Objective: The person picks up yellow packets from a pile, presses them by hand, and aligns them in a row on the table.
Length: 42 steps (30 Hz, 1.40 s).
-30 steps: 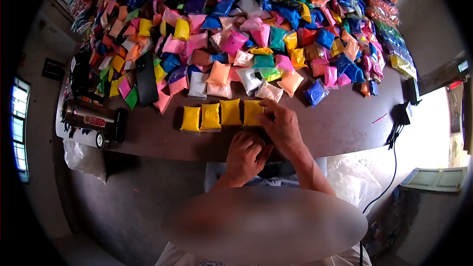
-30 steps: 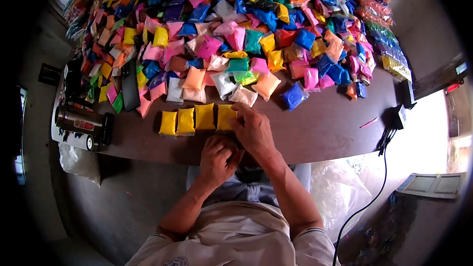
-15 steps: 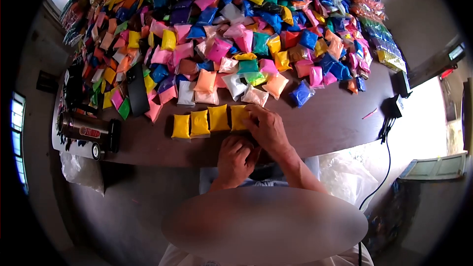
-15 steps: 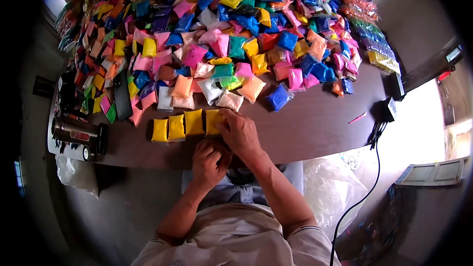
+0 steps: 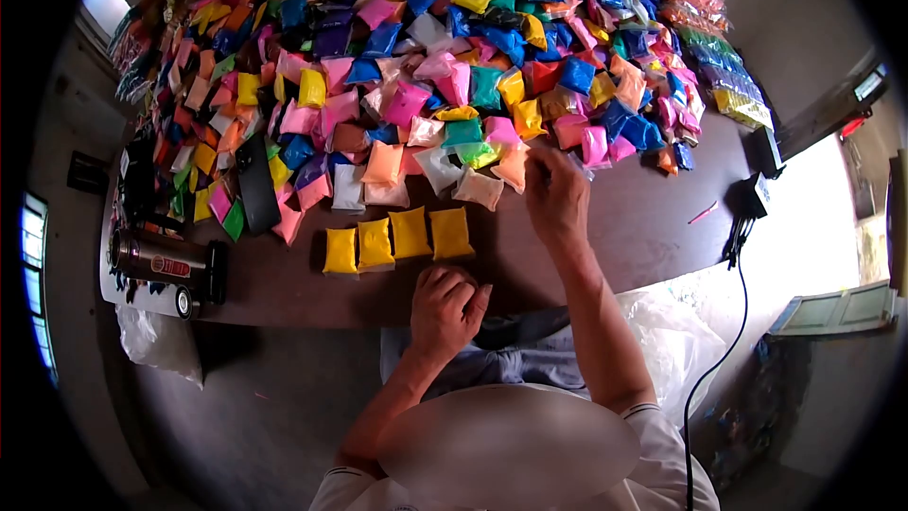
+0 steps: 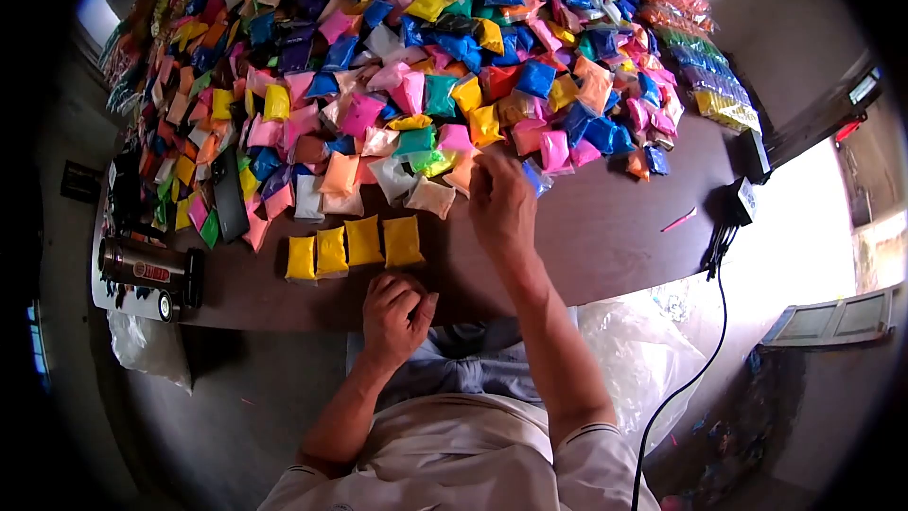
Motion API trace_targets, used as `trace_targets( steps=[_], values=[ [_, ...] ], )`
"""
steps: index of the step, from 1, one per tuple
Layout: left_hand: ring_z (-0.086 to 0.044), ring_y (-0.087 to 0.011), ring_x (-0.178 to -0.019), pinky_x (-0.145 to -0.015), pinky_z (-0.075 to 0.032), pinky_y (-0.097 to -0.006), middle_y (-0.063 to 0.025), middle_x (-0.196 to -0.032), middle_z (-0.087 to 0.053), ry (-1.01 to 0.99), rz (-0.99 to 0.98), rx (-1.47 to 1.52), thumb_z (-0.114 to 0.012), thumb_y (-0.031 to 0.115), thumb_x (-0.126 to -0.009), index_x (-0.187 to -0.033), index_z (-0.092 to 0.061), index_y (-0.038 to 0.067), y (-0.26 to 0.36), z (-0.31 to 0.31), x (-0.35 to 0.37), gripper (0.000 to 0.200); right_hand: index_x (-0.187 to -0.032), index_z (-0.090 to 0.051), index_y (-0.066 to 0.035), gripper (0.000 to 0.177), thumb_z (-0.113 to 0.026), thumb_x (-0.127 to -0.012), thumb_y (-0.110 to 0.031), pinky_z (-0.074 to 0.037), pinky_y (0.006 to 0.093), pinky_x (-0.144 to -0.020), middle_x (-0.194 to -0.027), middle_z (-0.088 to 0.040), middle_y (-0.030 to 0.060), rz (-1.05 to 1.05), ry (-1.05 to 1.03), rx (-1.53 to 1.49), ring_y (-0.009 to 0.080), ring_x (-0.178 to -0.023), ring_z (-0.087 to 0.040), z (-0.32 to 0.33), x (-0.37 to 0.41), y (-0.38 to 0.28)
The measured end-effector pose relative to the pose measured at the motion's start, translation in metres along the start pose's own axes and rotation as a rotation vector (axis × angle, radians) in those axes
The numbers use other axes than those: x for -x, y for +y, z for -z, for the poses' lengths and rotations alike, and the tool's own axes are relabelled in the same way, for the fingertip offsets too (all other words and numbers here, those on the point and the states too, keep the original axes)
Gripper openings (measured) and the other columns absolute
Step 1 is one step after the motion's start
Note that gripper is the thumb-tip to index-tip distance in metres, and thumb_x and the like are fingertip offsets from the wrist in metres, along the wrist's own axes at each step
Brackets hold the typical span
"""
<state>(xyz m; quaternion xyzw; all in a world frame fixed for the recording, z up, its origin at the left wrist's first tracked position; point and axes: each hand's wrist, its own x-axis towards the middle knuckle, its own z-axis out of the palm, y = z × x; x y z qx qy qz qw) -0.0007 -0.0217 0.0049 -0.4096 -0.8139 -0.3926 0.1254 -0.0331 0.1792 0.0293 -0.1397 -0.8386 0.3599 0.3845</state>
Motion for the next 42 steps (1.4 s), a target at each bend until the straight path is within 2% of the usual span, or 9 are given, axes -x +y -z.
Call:
trace_targets(
  steps=[9, 14, 17, 21, 24, 26, 31, 35, 42],
  values=[
    [-0.056, -0.0246, -0.080, -0.076, -0.045, -0.0369, -0.0062, -0.075, -0.058, 0.005, 0.008, -0.003, -0.066, 0.014, -0.080, -0.068, -0.056, 0.004, 0.000, 0.000, 0.000, 0.018, -0.099, -0.061, -0.007, 0.029, -0.064, -0.077, -0.026, -0.045, 0.0443, -0.075, -0.092, -0.063, 0.0161, -0.276, -0.114, 0.439, 0.0314, -0.088, -0.059, -0.026, -0.063, 0.029],
    [-0.056, -0.0250, -0.080, -0.078, -0.045, -0.0373, -0.0064, -0.076, -0.058, 0.012, 0.013, 0.009, -0.066, 0.013, -0.080, -0.069, -0.055, 0.004, -0.001, -0.002, 0.002, 0.018, -0.093, -0.064, -0.006, 0.031, -0.065, -0.076, -0.032, -0.047, 0.0425, -0.073, -0.091, -0.065, 0.0161, -0.179, -0.029, 0.509, 0.0329, -0.086, -0.062, -0.037, -0.064, 0.039],
    [-0.056, -0.0249, -0.080, -0.078, -0.045, -0.0377, -0.0062, -0.077, -0.058, 0.014, 0.009, 0.009, -0.066, 0.013, -0.080, -0.070, -0.055, 0.004, -0.001, -0.002, 0.002, 0.017, -0.097, -0.063, -0.006, 0.031, -0.067, -0.075, -0.028, -0.048, 0.0387, -0.072, -0.088, -0.065, 0.0146, -0.231, -0.118, 0.436, 0.0288, -0.082, -0.064, -0.030, -0.065, 0.040],
    [-0.056, -0.0247, -0.078, -0.075, -0.045, -0.0367, -0.0063, -0.075, -0.058, 0.025, 0.010, 0.036, -0.065, 0.012, -0.080, -0.068, -0.055, 0.004, -0.002, -0.002, 0.002, 0.018, -0.103, -0.060, -0.001, 0.033, -0.069, -0.075, -0.017, -0.049, 0.0298, -0.070, -0.082, -0.063, 0.0116, -0.282, -0.142, -0.057, 0.0208, -0.079, -0.062, 0.010, -0.043, 0.023],
    [-0.055, -0.0244, -0.078, -0.072, -0.044, -0.0358, -0.0045, -0.074, -0.057, 0.001, 0.009, 0.025, -0.067, 0.017, -0.078, -0.065, -0.054, 0.006, -0.001, 0.000, 0.001, 0.021, -0.105, -0.057, 0.000, 0.033, -0.070, -0.079, -0.015, -0.047, 0.0256, -0.073, -0.089, -0.061, 0.0070, -0.294, -0.110, -0.305, 0.0145, -0.084, -0.058, 0.039, -0.010, 0.009],
    [-0.054, -0.0249, -0.078, -0.073, -0.044, -0.0368, -0.0048, -0.075, -0.057, -0.020, 0.015, 0.049, -0.068, 0.020, -0.077, -0.065, -0.052, 0.007, 0.000, 0.002, -0.001, 0.024, -0.110, -0.053, 0.001, 0.035, -0.069, -0.084, -0.016, -0.045, 0.0244, -0.079, -0.097, -0.059, 0.0047, -0.428, -0.212, -0.730, 0.0126, -0.089, -0.056, 0.052, 0.012, 0.001],
    [-0.053, -0.0251, -0.076, -0.073, -0.043, -0.0372, -0.0049, -0.075, -0.056, -0.050, 0.013, 0.068, -0.070, 0.025, -0.077, -0.063, -0.049, 0.008, 0.000, 0.003, -0.001, 0.030, -0.112, -0.052, 0.001, 0.037, -0.067, -0.085, -0.019, -0.045, 0.0241, -0.081, -0.097, -0.059, 0.0044, -0.554, -0.231, -0.768, 0.0109, -0.089, -0.057, 0.059, 0.043, -0.008],
    [-0.053, -0.0253, -0.076, -0.073, -0.043, -0.0375, -0.0052, -0.075, -0.055, -0.050, 0.013, 0.052, -0.070, 0.024, -0.076, -0.063, -0.050, 0.008, 0.000, 0.004, -0.003, 0.029, -0.109, -0.055, 0.002, 0.031, -0.065, -0.087, -0.018, -0.046, 0.0229, -0.073, -0.094, -0.060, 0.0030, -0.678, -0.517, -0.742, 0.0086, -0.082, -0.056, 0.068, 0.059, -0.015],
    [-0.054, -0.0256, -0.075, -0.074, -0.043, -0.0377, -0.0064, -0.076, -0.056, -0.025, 0.019, 0.044, -0.070, 0.017, -0.072, -0.065, -0.051, 0.007, -0.001, 0.001, -0.003, 0.023, -0.113, -0.050, 0.002, 0.033, -0.061, -0.090, -0.018, -0.043, 0.0213, -0.073, -0.094, -0.056, 0.0021, -0.749, -0.677, -0.871, 0.0067, -0.084, -0.052, 0.069, 0.074, -0.037]
  ],
)
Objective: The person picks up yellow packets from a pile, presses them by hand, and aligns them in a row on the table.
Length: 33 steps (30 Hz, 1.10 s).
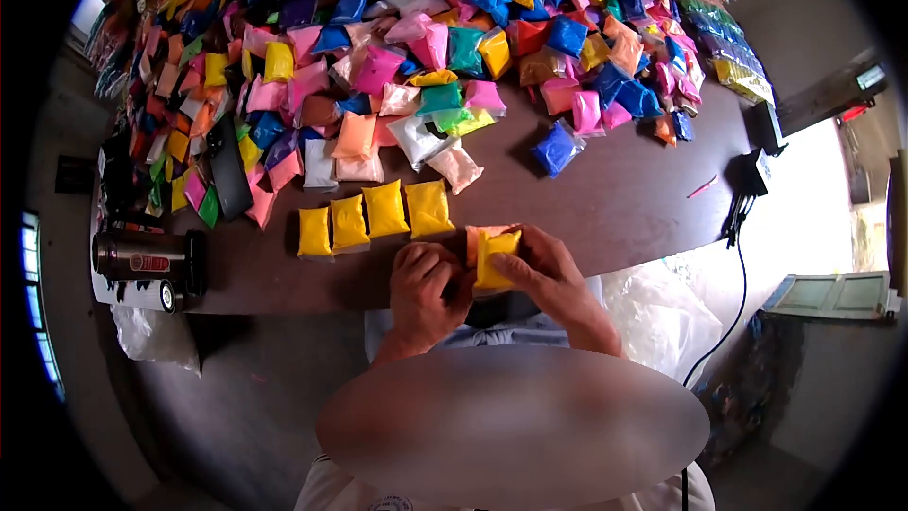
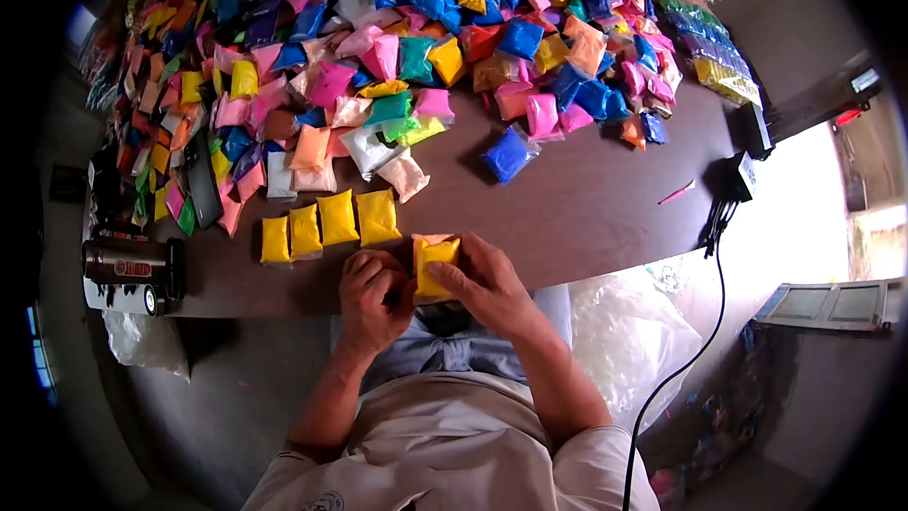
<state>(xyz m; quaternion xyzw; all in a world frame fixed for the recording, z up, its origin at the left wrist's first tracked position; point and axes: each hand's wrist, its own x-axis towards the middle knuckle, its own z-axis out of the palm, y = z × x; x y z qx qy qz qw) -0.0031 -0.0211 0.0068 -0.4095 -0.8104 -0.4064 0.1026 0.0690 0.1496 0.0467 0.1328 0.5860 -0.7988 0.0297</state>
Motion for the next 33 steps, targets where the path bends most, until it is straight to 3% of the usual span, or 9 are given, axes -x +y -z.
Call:
trace_targets(
  steps=[3, 10, 13, 15, 17, 21, 23, 27, 33],
  values=[
    [-0.055, -0.0253, -0.077, -0.075, -0.044, -0.0376, -0.0065, -0.076, -0.056, -0.031, 0.006, -0.032, -0.069, 0.016, -0.073, -0.068, -0.053, 0.006, 0.000, 0.000, 0.002, 0.020, -0.110, -0.050, 0.000, 0.026, -0.058, -0.091, -0.014, -0.043, 0.0219, -0.073, -0.093, -0.053, 0.0011, 0.228, 0.099, 0.083, 0.0060, -0.085, -0.048, 0.011, -0.024, 0.011],
    [-0.056, -0.0240, -0.078, -0.074, -0.044, -0.0354, -0.0049, -0.074, -0.057, 0.042, -0.019, -0.010, -0.067, 0.013, -0.075, -0.069, -0.055, 0.006, 0.000, -0.003, 0.002, 0.016, -0.103, -0.053, -0.002, 0.025, -0.061, -0.088, -0.019, -0.044, 0.0235, -0.071, -0.091, -0.058, 0.0015, 0.244, 0.193, 0.151, 0.0086, -0.082, -0.053, 0.054, -0.114, -0.015],
    [-0.056, -0.0239, -0.078, -0.075, -0.044, -0.0352, -0.0049, -0.076, -0.058, 0.043, -0.028, -0.009, -0.067, 0.012, -0.075, -0.069, -0.055, 0.006, -0.002, -0.002, 0.003, 0.015, -0.105, -0.054, -0.002, 0.025, -0.061, -0.088, -0.020, -0.042, 0.0206, -0.067, -0.090, -0.058, 0.0015, 0.232, 0.186, 0.194, 0.0079, -0.080, -0.053, 0.037, -0.106, -0.034],
    [-0.056, -0.0238, -0.079, -0.075, -0.044, -0.0352, -0.0050, -0.076, -0.057, 0.043, -0.017, -0.009, -0.067, 0.012, -0.075, -0.069, -0.055, 0.006, -0.001, -0.001, 0.003, 0.015, -0.109, -0.056, -0.004, 0.026, -0.062, -0.087, -0.017, -0.038, 0.0179, -0.062, -0.090, -0.058, 0.0001, 0.158, 0.008, -0.050, 0.0051, -0.078, -0.052, 0.036, -0.101, -0.014],
    [-0.056, -0.0237, -0.079, -0.075, -0.044, -0.0352, -0.0050, -0.076, -0.057, 0.042, -0.009, -0.008, -0.067, 0.012, -0.076, -0.069, -0.054, 0.006, 0.000, -0.001, 0.002, 0.015, -0.109, -0.057, -0.003, 0.026, -0.062, -0.086, -0.015, -0.042, 0.0191, -0.066, -0.092, -0.059, 0.0005, 0.022, -0.106, -0.116, 0.0062, -0.080, -0.054, 0.031, -0.093, -0.001],
    [-0.056, -0.0236, -0.079, -0.075, -0.044, -0.0353, -0.0053, -0.075, -0.057, 0.039, -0.012, -0.014, -0.067, 0.013, -0.076, -0.069, -0.054, 0.006, -0.001, -0.003, 0.004, 0.015, -0.107, -0.057, -0.002, 0.024, -0.061, -0.087, -0.014, -0.045, 0.0203, -0.071, -0.095, -0.059, 0.0024, -0.035, 0.027, -0.192, 0.0082, -0.081, -0.056, 0.022, -0.103, -0.007],
    [-0.056, -0.0237, -0.079, -0.075, -0.044, -0.0354, -0.0054, -0.075, -0.057, 0.040, -0.024, -0.016, -0.067, 0.013, -0.076, -0.069, -0.054, 0.006, -0.001, -0.003, 0.004, 0.016, -0.106, -0.056, -0.001, 0.024, -0.061, -0.087, -0.015, -0.046, 0.0224, -0.075, -0.095, -0.059, 0.0036, 0.042, 0.028, -0.155, 0.0111, -0.083, -0.057, 0.035, -0.123, -0.001],
    [-0.056, -0.0239, -0.079, -0.075, -0.044, -0.0355, -0.0054, -0.075, -0.057, 0.038, -0.018, -0.019, -0.067, 0.013, -0.076, -0.068, -0.054, 0.006, -0.001, -0.003, 0.004, 0.017, -0.102, -0.057, -0.001, 0.022, -0.060, -0.088, -0.017, -0.045, 0.0209, -0.073, -0.093, -0.059, 0.0032, 0.080, 0.110, -0.071, 0.0108, -0.082, -0.057, 0.030, -0.121, -0.010],
    [-0.055, -0.0253, -0.078, -0.074, -0.044, -0.0356, -0.0067, -0.076, -0.057, 0.034, -0.005, -0.016, -0.066, 0.017, -0.078, -0.067, -0.054, 0.005, 0.000, 0.000, 0.003, 0.020, -0.099, -0.057, 0.000, 0.019, -0.063, -0.087, -0.013, -0.045, 0.0216, -0.074, -0.090, -0.060, 0.0004, 0.146, 0.042, -0.053, 0.0077, -0.082, -0.055, 0.011, -0.057, 0.008]
  ],
)
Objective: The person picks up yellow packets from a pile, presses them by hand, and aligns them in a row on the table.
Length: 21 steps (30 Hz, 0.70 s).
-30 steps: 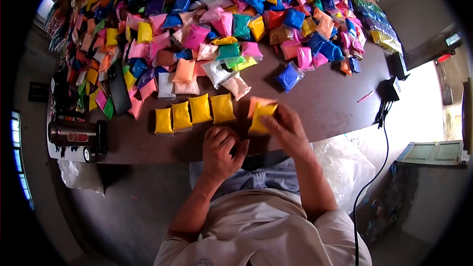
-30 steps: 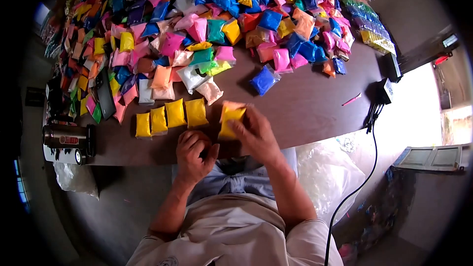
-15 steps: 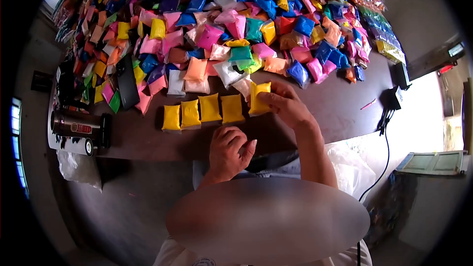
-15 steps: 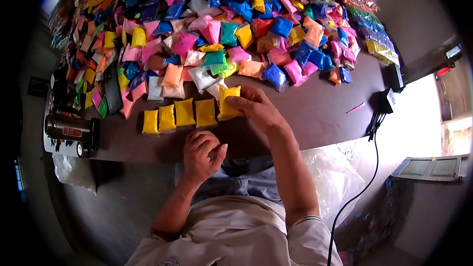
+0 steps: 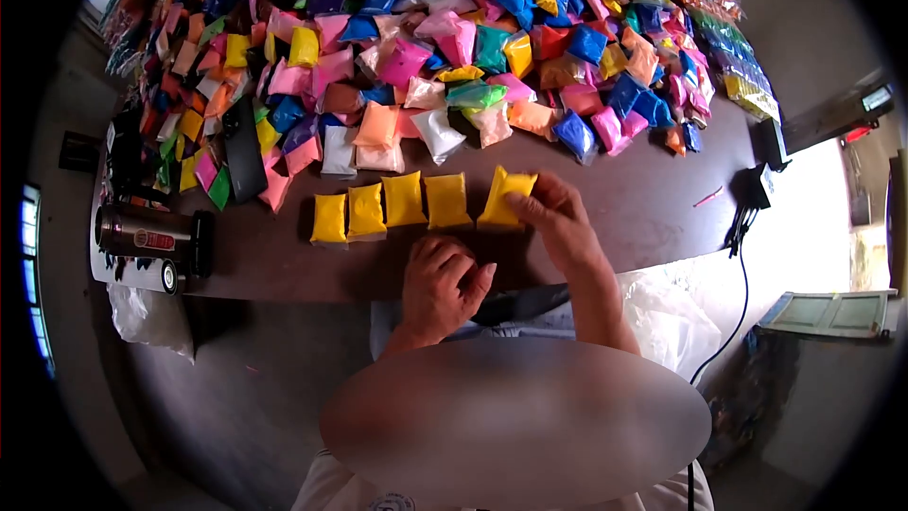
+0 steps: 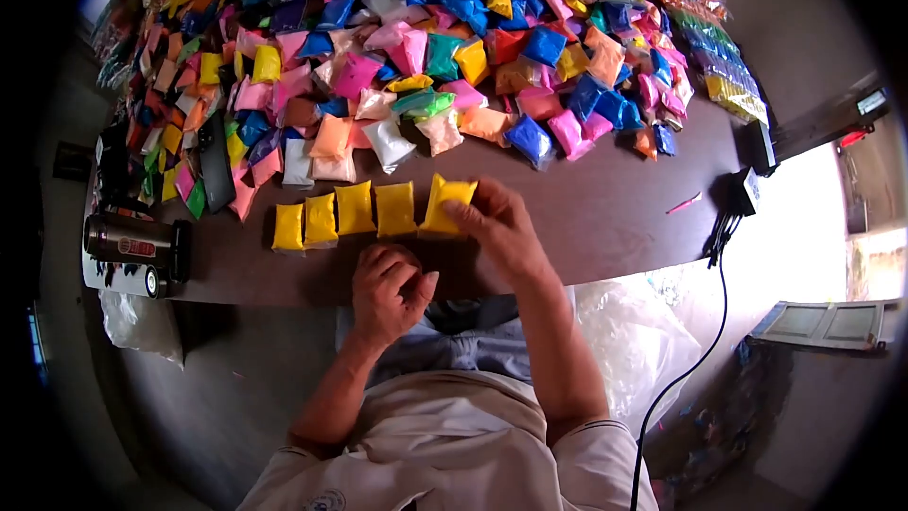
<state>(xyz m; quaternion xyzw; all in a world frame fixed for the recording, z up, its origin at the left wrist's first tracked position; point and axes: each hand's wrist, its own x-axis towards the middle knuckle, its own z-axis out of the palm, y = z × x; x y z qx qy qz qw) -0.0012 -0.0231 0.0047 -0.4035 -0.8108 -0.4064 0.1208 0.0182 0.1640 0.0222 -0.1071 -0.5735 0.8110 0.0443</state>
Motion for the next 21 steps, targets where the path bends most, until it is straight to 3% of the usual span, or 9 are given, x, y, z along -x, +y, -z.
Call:
trace_targets(
  steps=[5, 21],
  values=[
    [-0.055, -0.0262, -0.078, -0.074, -0.044, -0.0359, -0.0081, -0.078, -0.058, -0.088, 0.029, 0.027, -0.064, 0.021, -0.080, -0.069, -0.054, 0.004, 0.000, 0.005, 0.000, 0.022, -0.102, -0.055, 0.000, 0.022, -0.063, -0.088, -0.014, -0.046, 0.0210, -0.075, -0.091, -0.061, 0.0021, -0.018, 0.000, -0.045, 0.0073, -0.083, -0.056, -0.006, 0.035, 0.006],
    [-0.057, -0.0282, -0.079, -0.080, -0.044, -0.0387, -0.0099, -0.079, -0.060, -0.008, 0.000, 0.088, -0.060, 0.026, -0.086, -0.075, -0.059, 0.003, -0.006, 0.001, 0.004, 0.026, -0.102, -0.056, 0.000, 0.023, -0.064, -0.087, -0.016, -0.046, 0.0202, -0.072, -0.091, -0.060, 0.0037, 0.011, -0.038, -0.041, 0.0077, -0.081, -0.056, -0.022, 0.037, 0.017]
  ],
)
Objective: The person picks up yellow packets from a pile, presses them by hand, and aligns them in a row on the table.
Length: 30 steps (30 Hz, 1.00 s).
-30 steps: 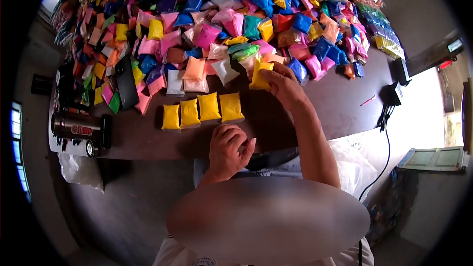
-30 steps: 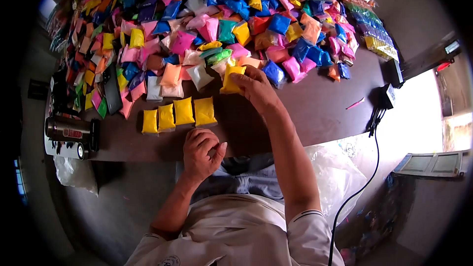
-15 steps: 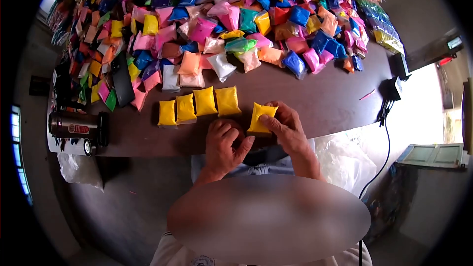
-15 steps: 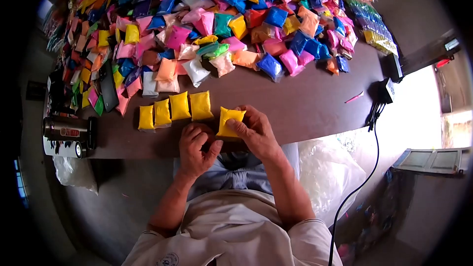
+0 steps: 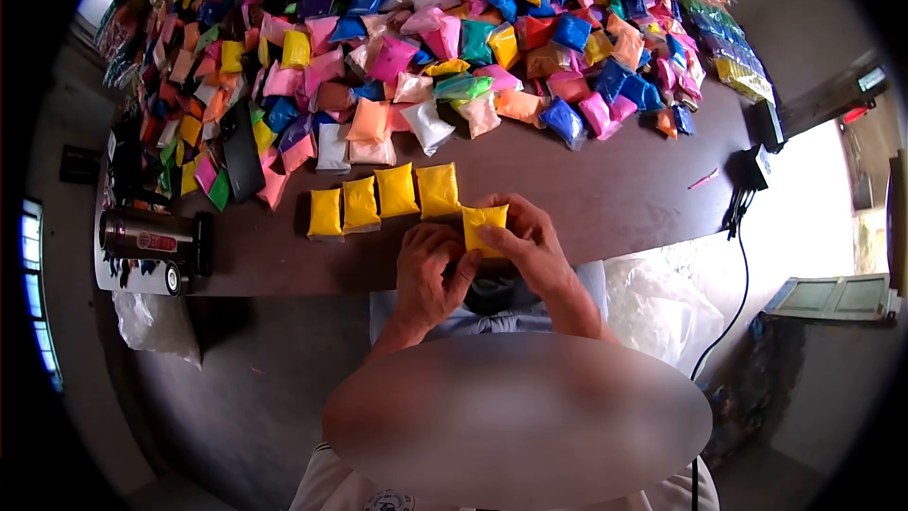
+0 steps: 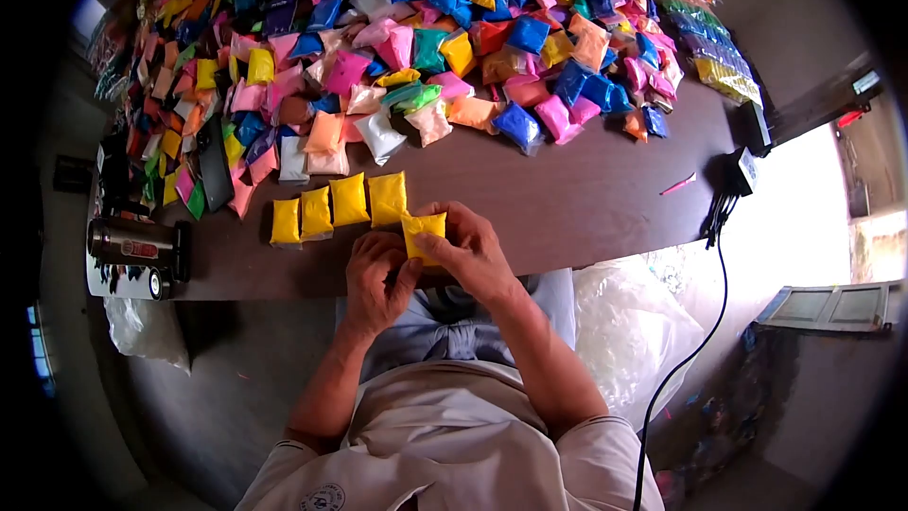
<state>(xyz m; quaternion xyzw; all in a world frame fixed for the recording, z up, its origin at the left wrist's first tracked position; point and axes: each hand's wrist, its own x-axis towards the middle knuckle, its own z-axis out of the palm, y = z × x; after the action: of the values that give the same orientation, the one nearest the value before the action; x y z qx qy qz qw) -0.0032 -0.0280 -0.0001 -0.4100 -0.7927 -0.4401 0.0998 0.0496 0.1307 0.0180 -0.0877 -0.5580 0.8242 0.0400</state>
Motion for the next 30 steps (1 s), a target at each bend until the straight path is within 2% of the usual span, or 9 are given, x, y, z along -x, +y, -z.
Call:
trace_targets(
  steps=[9, 12, 14, 18, 20, 24, 26, 28, 30],
  values=[
    [-0.057, -0.0302, -0.080, -0.079, -0.044, -0.0393, -0.0113, -0.081, -0.061, -0.001, 0.019, -0.019, -0.057, 0.025, -0.088, -0.078, -0.059, 0.001, 0.005, 0.002, 0.001, 0.026, -0.100, -0.060, 0.002, 0.026, -0.063, -0.088, -0.021, -0.046, 0.0200, -0.070, -0.088, -0.061, 0.0009, 0.025, -0.030, 0.065, 0.0059, -0.080, -0.054, 0.004, 0.000, 0.008],
    [-0.057, -0.0317, -0.082, -0.079, -0.044, -0.0394, -0.0128, -0.082, -0.061, 0.006, 0.060, 0.008, -0.056, 0.023, -0.089, -0.080, -0.059, 0.000, 0.004, 0.003, 0.001, 0.025, -0.101, -0.060, 0.002, 0.029, -0.062, -0.089, -0.024, -0.046, 0.0207, -0.071, -0.089, -0.061, 0.0015, -0.010, -0.159, -0.019, 0.0063, -0.080, -0.054, 0.011, -0.005, 0.000],
    [-0.057, -0.0324, -0.082, -0.080, -0.044, -0.0393, -0.0137, -0.083, -0.061, 0.002, 0.083, 0.021, -0.054, 0.022, -0.090, -0.081, -0.059, -0.001, 0.004, 0.004, 0.002, 0.025, -0.105, -0.058, 0.002, 0.030, -0.061, -0.090, -0.024, -0.046, 0.0227, -0.073, -0.092, -0.060, 0.0026, -0.085, -0.205, 0.145, 0.0075, -0.081, -0.055, 0.016, -0.005, -0.004],
    [-0.057, -0.0322, -0.081, -0.077, -0.045, -0.0391, -0.0145, -0.080, -0.060, 0.007, 0.135, 0.054, -0.053, 0.024, -0.091, -0.078, -0.059, -0.001, 0.007, 0.002, 0.004, 0.029, -0.110, -0.055, 0.001, 0.030, -0.060, -0.090, -0.021, -0.047, 0.0248, -0.075, -0.095, -0.060, 0.0035, 0.036, -0.260, 0.210, 0.0096, -0.084, -0.056, 0.014, -0.007, 0.003],
    [-0.057, -0.0318, -0.080, -0.076, -0.045, -0.0389, -0.0144, -0.079, -0.060, -0.009, 0.156, 0.060, -0.052, 0.025, -0.092, -0.076, -0.059, 0.000, 0.006, 0.002, 0.004, 0.031, -0.112, -0.054, 0.001, 0.030, -0.060, -0.090, -0.019, -0.048, 0.0261, -0.076, -0.098, -0.061, 0.0038, 0.154, -0.210, 0.132, 0.0114, -0.085, -0.057, 0.013, -0.005, 0.007],
    [-0.056, -0.0293, -0.077, -0.073, -0.045, -0.0369, -0.0132, -0.076, -0.059, -0.011, 0.265, 0.138, -0.050, 0.032, -0.093, -0.074, -0.058, 0.000, 0.008, 0.002, 0.008, 0.038, -0.111, -0.055, 0.000, 0.028, -0.060, -0.090, -0.018, -0.048, 0.0250, -0.075, -0.098, -0.061, 0.0036, 0.182, -0.176, 0.108, 0.0113, -0.084, -0.058, 0.014, 0.000, 0.009],
    [-0.056, -0.0278, -0.076, -0.071, -0.045, -0.0358, -0.0126, -0.075, -0.059, -0.014, 0.296, 0.157, -0.049, 0.034, -0.093, -0.074, -0.057, 0.000, 0.009, 0.003, 0.007, 0.041, -0.110, -0.057, 0.000, 0.027, -0.059, -0.091, -0.019, -0.048, 0.0233, -0.073, -0.097, -0.062, 0.0036, 0.109, -0.184, 0.059, 0.0102, -0.082, -0.058, 0.018, 0.001, 0.007],
    [-0.056, -0.0229, -0.073, -0.070, -0.044, -0.0324, -0.0108, -0.074, -0.059, -0.020, 0.419, 0.288, -0.046, 0.038, -0.095, -0.075, -0.058, -0.001, 0.012, 0.004, 0.006, 0.045, -0.110, -0.057, -0.001, 0.026, -0.058, -0.091, -0.019, -0.048, 0.0226, -0.072, -0.097, -0.063, 0.0035, 0.104, -0.178, 0.053, 0.0095, -0.081, -0.058, 0.019, 0.003, 0.002],
    [-0.056, -0.0207, -0.073, -0.070, -0.044, -0.0309, -0.0100, -0.074, -0.059, -0.012, 0.420, 0.314, -0.044, 0.040, -0.095, -0.076, -0.058, -0.001, 0.012, 0.004, 0.006, 0.047, -0.109, -0.058, -0.001, 0.025, -0.058, -0.092, -0.019, -0.048, 0.0218, -0.071, -0.096, -0.063, 0.0035, 0.100, -0.176, 0.047, 0.0088, -0.080, -0.058, 0.020, 0.004, 0.001]
  ],
)
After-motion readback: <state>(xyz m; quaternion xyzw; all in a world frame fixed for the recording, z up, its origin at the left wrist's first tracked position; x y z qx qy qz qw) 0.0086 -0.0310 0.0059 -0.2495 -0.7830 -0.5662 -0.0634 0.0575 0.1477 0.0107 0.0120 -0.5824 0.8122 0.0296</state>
